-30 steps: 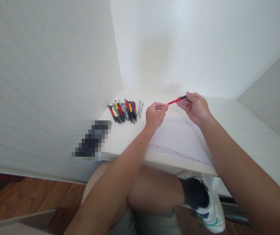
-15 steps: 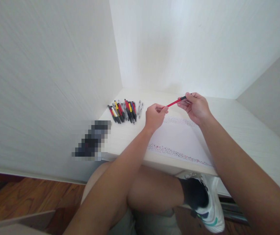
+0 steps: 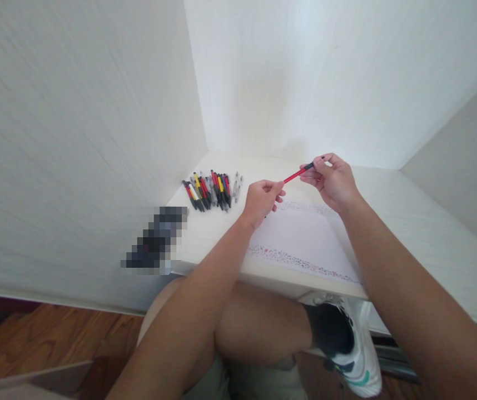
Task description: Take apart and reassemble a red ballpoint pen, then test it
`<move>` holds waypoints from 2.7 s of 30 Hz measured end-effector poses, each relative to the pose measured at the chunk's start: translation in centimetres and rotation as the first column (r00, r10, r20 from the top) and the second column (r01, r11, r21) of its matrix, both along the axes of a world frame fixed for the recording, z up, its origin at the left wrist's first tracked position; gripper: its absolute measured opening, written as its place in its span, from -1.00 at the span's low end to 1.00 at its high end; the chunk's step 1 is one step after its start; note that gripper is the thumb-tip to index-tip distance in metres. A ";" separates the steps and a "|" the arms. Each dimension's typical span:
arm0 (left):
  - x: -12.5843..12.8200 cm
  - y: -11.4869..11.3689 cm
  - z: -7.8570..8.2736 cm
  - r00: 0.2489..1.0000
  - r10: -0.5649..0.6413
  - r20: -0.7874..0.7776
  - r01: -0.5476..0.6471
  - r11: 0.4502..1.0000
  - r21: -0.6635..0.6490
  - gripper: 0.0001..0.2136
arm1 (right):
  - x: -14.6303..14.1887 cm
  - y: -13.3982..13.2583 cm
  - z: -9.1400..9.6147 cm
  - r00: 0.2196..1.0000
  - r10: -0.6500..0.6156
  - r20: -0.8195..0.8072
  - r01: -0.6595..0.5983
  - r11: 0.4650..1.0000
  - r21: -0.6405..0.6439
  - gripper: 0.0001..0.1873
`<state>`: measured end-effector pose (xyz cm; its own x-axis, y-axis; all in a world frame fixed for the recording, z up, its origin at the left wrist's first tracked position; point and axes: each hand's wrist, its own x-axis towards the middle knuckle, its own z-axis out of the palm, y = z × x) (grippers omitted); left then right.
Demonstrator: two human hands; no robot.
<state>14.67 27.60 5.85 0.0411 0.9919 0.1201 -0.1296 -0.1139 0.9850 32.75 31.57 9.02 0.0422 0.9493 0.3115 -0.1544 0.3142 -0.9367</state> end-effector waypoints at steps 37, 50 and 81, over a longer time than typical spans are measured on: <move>-2.2 0.9 -0.1 0.970 -0.243 0.021 0.244 0.962 -0.122 -0.59 | 0.5 -0.4 0.6 0.998 0.030 0.052 -0.032 0.999 0.042 -0.63; -1.7 0.0 0.6 0.974 -0.033 -0.226 0.049 0.997 0.066 -0.79 | 0.7 -0.4 0.7 0.996 0.058 0.069 -0.061 0.997 0.051 -0.60; -0.4 -1.3 0.7 0.920 0.291 -0.262 -0.210 0.931 0.299 -0.84 | 0.2 -0.6 0.6 0.996 0.030 0.080 -0.031 0.999 0.012 -0.69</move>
<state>14.24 26.32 6.52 -0.1303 0.9088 0.3963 0.2309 -0.3609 0.9036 32.96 30.92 9.58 -0.0122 0.9456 0.3251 -0.0894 0.3228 -0.9422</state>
